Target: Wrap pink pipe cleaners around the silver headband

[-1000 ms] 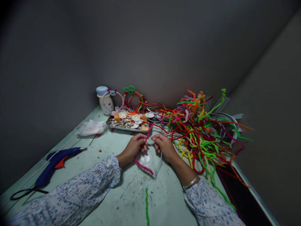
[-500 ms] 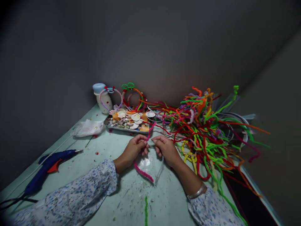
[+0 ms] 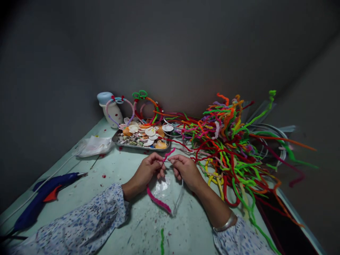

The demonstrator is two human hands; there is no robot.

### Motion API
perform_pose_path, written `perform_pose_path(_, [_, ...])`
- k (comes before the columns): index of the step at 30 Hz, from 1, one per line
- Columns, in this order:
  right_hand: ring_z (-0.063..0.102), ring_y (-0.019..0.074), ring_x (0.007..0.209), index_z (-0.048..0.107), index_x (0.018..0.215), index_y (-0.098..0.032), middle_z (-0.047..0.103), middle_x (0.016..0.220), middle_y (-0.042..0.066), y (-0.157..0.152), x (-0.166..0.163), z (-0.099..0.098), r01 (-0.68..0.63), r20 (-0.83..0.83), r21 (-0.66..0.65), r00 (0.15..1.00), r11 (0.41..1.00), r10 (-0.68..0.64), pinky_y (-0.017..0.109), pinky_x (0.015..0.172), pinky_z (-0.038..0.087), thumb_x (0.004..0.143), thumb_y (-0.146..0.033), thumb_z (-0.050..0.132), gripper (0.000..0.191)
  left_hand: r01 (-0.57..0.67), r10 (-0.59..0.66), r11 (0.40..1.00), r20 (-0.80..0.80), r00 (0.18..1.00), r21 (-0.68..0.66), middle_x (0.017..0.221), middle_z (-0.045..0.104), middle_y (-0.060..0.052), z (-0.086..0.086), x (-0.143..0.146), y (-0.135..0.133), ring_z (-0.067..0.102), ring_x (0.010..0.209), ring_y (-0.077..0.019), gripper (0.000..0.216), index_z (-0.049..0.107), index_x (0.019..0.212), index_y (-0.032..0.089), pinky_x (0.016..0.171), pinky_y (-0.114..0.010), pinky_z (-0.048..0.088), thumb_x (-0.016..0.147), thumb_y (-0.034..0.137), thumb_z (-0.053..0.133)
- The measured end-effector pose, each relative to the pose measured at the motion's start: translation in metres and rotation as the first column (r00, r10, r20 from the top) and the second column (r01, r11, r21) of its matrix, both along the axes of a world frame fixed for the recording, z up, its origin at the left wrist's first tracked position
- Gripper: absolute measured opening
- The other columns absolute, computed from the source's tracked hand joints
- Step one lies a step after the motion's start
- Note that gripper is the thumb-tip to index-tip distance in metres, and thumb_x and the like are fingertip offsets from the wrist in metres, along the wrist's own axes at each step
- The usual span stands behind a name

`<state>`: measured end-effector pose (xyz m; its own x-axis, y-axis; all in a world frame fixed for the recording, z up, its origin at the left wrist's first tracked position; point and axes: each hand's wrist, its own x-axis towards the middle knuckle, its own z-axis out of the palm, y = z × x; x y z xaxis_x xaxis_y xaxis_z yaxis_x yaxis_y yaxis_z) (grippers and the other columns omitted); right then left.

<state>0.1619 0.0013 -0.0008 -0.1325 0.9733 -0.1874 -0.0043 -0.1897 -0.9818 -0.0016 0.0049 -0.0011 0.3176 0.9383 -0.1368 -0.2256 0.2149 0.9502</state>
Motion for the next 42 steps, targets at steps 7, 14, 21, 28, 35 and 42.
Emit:
perform_pose_path(7, [0.038, 0.0059, 0.034, 0.063, 0.086, -0.017, 0.048, 0.043, -0.008, 0.0007, 0.0019, -0.0037, -0.027, -0.011, 0.003, 1.0, 1.0, 0.027, 0.017, 0.034, 0.028, 0.078, -0.038, 0.061, 0.023, 0.005, -0.005, 1.0, 0.003, 1.0, 0.015, 0.063, 0.058, 0.002, 0.0013, -0.0001, -0.0009, 0.055, 0.045, -0.0085, 0.009, 0.047, 0.084, 0.017, 0.041, -0.018, 0.039, 0.076, 0.017, 0.052])
perform_pose_path(14, [0.037, 0.0058, 0.033, 0.063, 0.091, -0.016, 0.048, 0.042, -0.007, 0.0024, 0.0041, -0.0041, -0.027, -0.043, -0.007, 0.999, 1.0, 0.027, 0.017, 0.034, 0.027, 0.079, -0.034, 0.058, 0.022, 0.016, -0.016, 1.0, 0.022, 1.0, 0.002, 0.07, 0.061, 0.0, 0.0026, -0.0011, -0.0015, 0.055, 0.047, -0.0073, 0.015, 0.049, 0.091, 0.016, 0.042, -0.017, 0.039, 0.078, 0.022, 0.052])
perform_pose_path(21, [0.037, 0.0055, 0.033, 0.063, 0.09, -0.015, 0.048, 0.042, -0.008, 0.0024, 0.0033, -0.0032, -0.029, -0.034, -0.014, 0.999, 0.999, 0.029, 0.017, 0.034, 0.026, 0.079, -0.038, 0.06, 0.026, -0.003, 0.003, 1.0, 0.029, 1.0, 0.003, 0.066, 0.059, 0.002, 0.0028, 0.0, -0.0011, 0.055, 0.046, -0.0074, 0.013, 0.049, 0.09, 0.016, 0.042, -0.017, 0.039, 0.077, 0.019, 0.05])
perform_pose_path(28, [0.036, 0.005, 0.034, 0.064, 0.09, -0.015, 0.048, 0.043, -0.007, 0.0001, 0.0042, -0.0031, -0.043, -0.021, -0.004, 0.999, 0.999, 0.043, 0.016, 0.034, 0.026, 0.08, -0.038, 0.06, 0.025, 0.004, -0.004, 1.0, 0.014, 1.0, 0.008, 0.065, 0.058, 0.002, 0.0029, -0.0006, -0.0003, 0.055, 0.046, -0.0081, 0.009, 0.047, 0.084, 0.016, 0.041, -0.017, 0.039, 0.075, 0.016, 0.048])
perform_pose_path(35, [0.04, 0.0064, 0.037, 0.064, 0.095, -0.015, 0.05, 0.044, -0.006, -0.0023, 0.0036, -0.0006, -0.065, 0.026, 0.035, 0.998, 0.997, 0.064, 0.017, 0.036, 0.03, 0.081, -0.038, 0.059, 0.028, 0.008, -0.008, 1.0, 0.011, 1.0, 0.014, 0.066, 0.059, 0.002, 0.0034, -0.001, -0.0026, 0.054, 0.045, -0.0076, 0.012, 0.049, 0.088, 0.016, 0.041, -0.017, 0.038, 0.076, 0.018, 0.05])
perform_pose_path(42, [0.036, 0.0056, 0.037, 0.066, 0.091, -0.016, 0.044, 0.045, -0.008, -0.0045, 0.0059, -0.0027, -0.068, 0.018, 0.07, 0.998, 0.995, 0.067, 0.017, 0.036, 0.025, 0.08, -0.038, 0.061, 0.025, 0.098, -0.091, 0.99, 0.068, 0.994, -0.102, 0.063, 0.06, -0.001, 0.0081, -0.0041, 0.0011, 0.056, 0.043, -0.0103, 0.019, 0.051, 0.089, 0.015, 0.035, -0.017, 0.036, 0.083, 0.031, 0.043])
